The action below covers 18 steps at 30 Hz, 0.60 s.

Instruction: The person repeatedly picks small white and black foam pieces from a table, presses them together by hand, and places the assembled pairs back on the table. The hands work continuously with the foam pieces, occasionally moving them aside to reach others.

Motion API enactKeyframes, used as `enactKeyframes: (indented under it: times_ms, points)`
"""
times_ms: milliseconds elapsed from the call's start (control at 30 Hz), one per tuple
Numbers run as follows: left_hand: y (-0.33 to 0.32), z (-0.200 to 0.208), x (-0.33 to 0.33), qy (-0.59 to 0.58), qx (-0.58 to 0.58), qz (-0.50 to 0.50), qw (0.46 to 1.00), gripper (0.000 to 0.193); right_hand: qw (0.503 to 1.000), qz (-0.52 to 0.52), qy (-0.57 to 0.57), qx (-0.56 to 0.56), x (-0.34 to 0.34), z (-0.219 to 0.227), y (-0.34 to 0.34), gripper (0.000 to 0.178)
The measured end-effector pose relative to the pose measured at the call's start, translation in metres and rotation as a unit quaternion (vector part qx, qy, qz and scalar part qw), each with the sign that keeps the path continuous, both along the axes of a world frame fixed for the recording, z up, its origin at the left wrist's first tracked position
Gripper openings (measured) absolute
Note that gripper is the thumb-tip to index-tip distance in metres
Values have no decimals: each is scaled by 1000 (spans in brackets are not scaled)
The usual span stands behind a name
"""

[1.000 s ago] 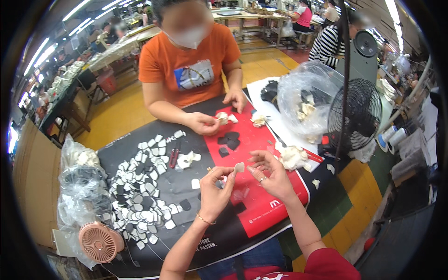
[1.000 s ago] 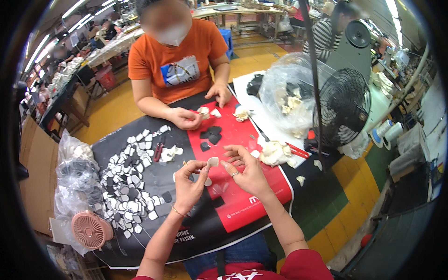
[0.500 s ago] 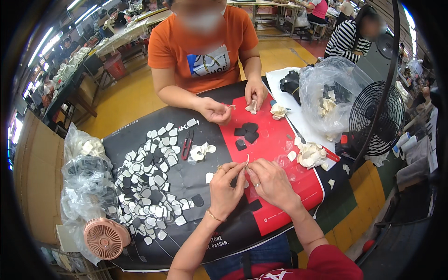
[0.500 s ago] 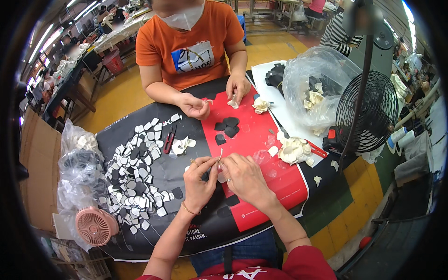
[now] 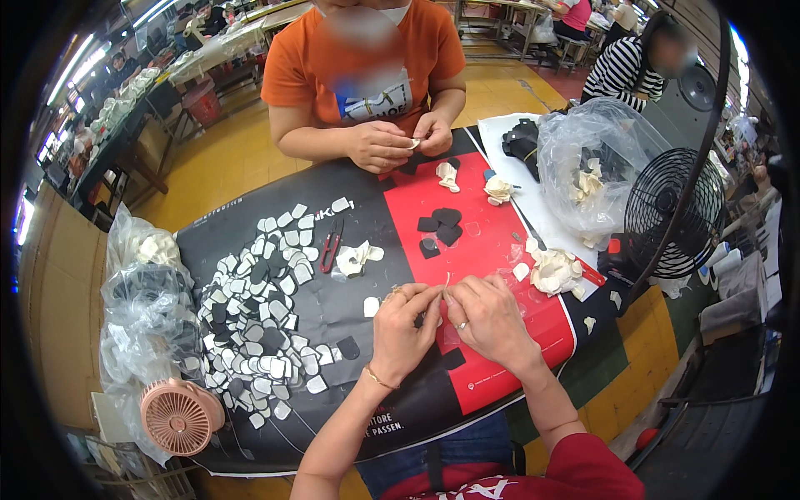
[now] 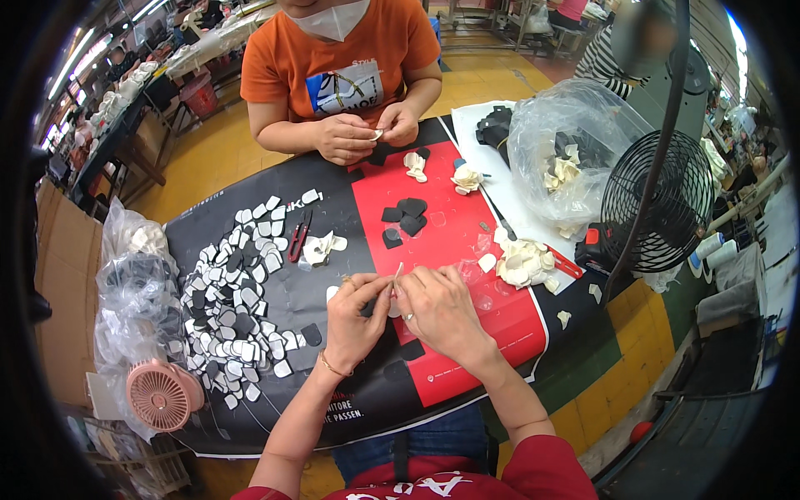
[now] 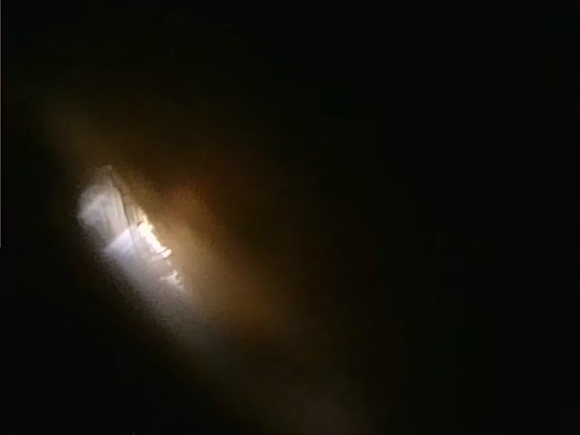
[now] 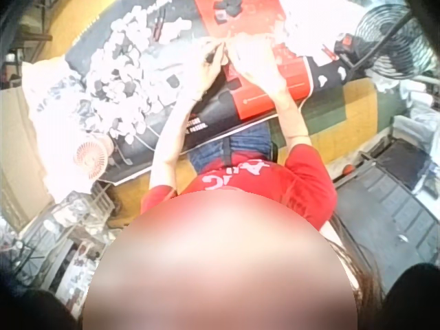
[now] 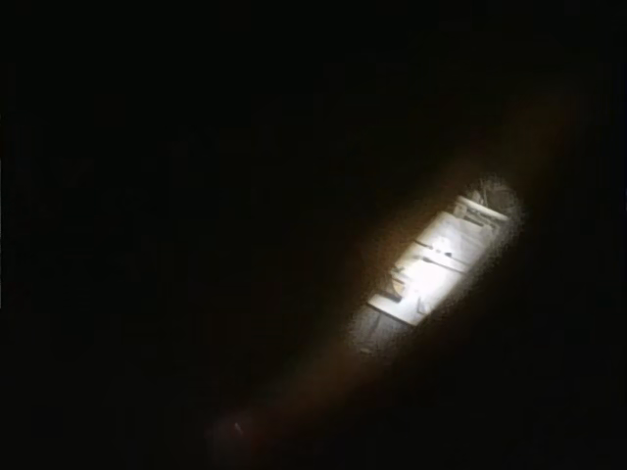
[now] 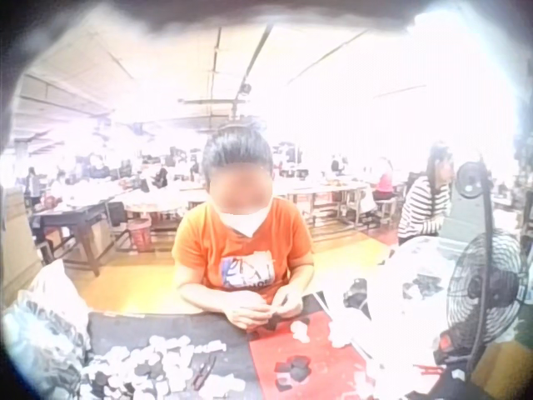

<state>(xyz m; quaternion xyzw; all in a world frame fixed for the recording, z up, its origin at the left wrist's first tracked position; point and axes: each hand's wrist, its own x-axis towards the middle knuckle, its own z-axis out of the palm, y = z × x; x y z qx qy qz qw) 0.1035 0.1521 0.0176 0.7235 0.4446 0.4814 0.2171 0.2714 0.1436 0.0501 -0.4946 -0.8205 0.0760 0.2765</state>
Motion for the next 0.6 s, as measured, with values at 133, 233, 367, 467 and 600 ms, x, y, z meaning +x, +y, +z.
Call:
enactKeyframes:
  times_ms: [133, 233, 367, 467, 600]
  points:
    - [-1, -1, 1, -2, 0, 0, 1000, 18, 1000, -3, -3, -4, 0, 1, 1, 12]
    - [-1, -1, -1, -3, -29, -6, 1000, 18, 1000, 1, 5, -7, 1, 1, 1, 12]
    - [-1, -1, 0, 2, -20, -7, 1000, 18, 1000, -3, 17, 2, 0, -1, 1, 9]
    - [0, -1, 0, 1, -21, -9, 1000, 18, 1000, -5, 14, 7, 0, -2, 2, 10]
    - [0, -1, -1, -9, -29, -11, 999, 16, 1000, -6, -5, 11, 1, -3, 2, 11]
